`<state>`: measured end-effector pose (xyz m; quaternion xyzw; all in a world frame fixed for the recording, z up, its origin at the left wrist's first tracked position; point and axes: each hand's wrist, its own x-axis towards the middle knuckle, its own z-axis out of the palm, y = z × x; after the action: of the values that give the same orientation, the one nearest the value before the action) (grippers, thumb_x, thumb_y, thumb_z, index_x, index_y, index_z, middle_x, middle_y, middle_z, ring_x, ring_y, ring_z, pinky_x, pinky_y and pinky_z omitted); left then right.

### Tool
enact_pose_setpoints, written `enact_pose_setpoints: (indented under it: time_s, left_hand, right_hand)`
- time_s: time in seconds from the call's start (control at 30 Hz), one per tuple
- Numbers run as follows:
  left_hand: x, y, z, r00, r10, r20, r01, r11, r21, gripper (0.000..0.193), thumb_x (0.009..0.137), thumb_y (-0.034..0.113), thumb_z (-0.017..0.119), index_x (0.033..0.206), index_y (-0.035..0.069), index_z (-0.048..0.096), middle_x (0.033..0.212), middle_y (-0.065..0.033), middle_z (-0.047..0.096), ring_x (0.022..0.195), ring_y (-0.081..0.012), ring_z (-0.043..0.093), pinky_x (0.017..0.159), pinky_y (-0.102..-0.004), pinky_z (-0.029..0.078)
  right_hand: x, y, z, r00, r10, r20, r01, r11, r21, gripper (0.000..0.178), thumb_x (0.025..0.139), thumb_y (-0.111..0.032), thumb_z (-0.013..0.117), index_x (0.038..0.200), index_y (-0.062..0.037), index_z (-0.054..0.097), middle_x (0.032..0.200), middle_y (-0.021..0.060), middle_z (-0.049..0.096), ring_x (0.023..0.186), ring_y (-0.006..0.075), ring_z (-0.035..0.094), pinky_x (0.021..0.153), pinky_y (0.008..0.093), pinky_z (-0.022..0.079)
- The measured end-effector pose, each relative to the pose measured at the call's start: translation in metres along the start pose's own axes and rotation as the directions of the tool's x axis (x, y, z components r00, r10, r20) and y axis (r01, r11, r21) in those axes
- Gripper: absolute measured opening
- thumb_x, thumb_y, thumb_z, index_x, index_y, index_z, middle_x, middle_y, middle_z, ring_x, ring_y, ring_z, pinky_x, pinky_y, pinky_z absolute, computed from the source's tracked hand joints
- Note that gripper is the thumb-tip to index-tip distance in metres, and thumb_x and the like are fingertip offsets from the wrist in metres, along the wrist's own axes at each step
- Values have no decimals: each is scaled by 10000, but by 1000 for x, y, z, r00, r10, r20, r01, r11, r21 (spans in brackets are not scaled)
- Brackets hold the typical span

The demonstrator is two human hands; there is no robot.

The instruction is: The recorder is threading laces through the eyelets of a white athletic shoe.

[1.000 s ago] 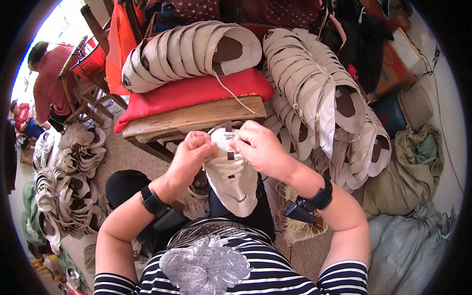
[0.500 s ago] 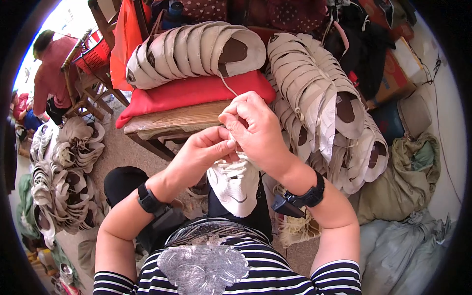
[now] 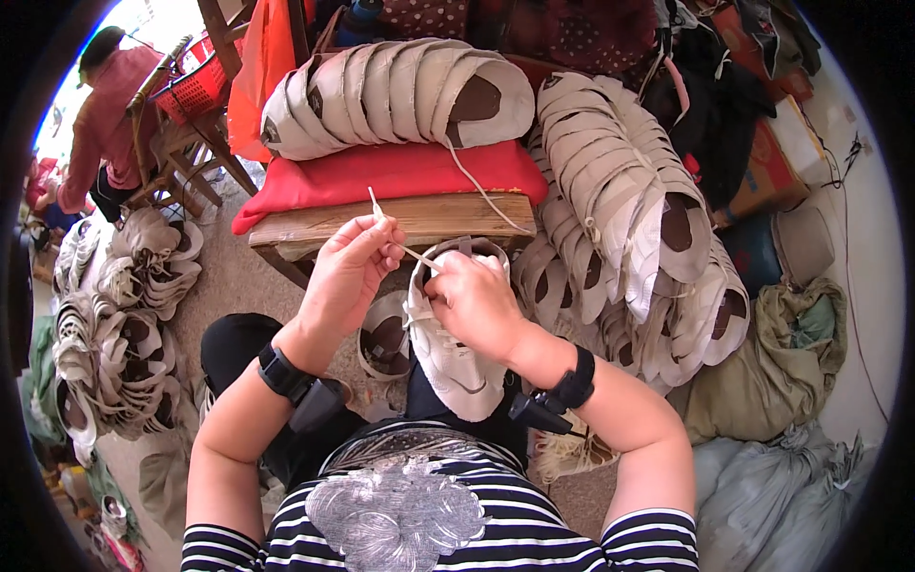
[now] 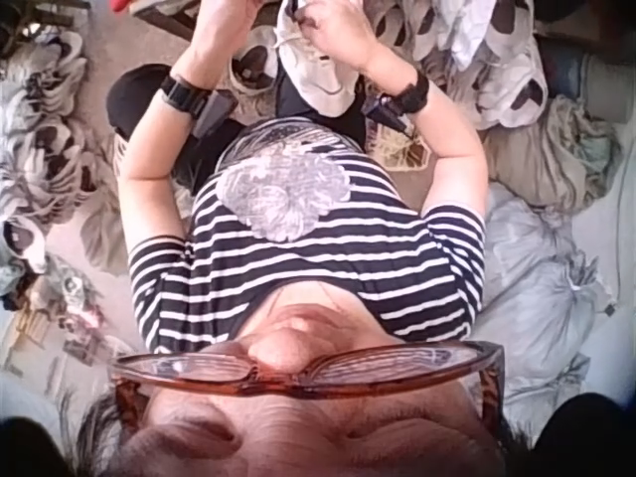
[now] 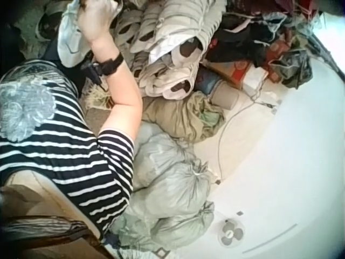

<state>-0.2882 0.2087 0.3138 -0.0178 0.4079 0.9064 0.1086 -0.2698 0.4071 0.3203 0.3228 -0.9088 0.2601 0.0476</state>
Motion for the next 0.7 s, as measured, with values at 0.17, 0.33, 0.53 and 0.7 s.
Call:
enact_pose_setpoints:
  time_s: [0.17,0.33,0.53,0.7]
  left_hand:
    - [-2,-6,-14,997,-30,-77,29,999,-14,104,980,122,604,1049,44,611,935,-45,658,773,-90,590,719,-233,480]
    - [-8,-4,-21,994,-76,-82,73,997,-31,92,974,110,607,1039,45,609,924,-50,655,765,-90,588,705,-233,474]
    - [-11,-7,-21,988,-114,-100,105,990,-97,74,974,116,602,1010,51,605,849,-23,621,711,-85,554,676,-227,458]
    - [-13,-13,-20,978,-138,-157,133,990,-45,109,976,168,603,968,59,599,724,20,546,609,-63,471,563,-211,368]
  right_hand:
    - [-5,4,-3,998,-47,43,47,999,-3,84,741,-113,651,824,-99,652,863,59,579,891,247,591,806,416,395]
    - [-19,5,-46,985,-151,-87,113,932,-346,92,733,-83,620,804,-85,560,856,69,518,885,254,537,792,412,374]
    - [-32,63,-112,761,348,-547,-319,936,152,61,873,-5,638,910,-42,608,815,42,561,714,228,547,677,352,456]
    - [-15,58,-64,831,556,0,163,-243,956,91,935,-84,548,956,-47,628,1032,150,701,1035,328,659,953,440,521]
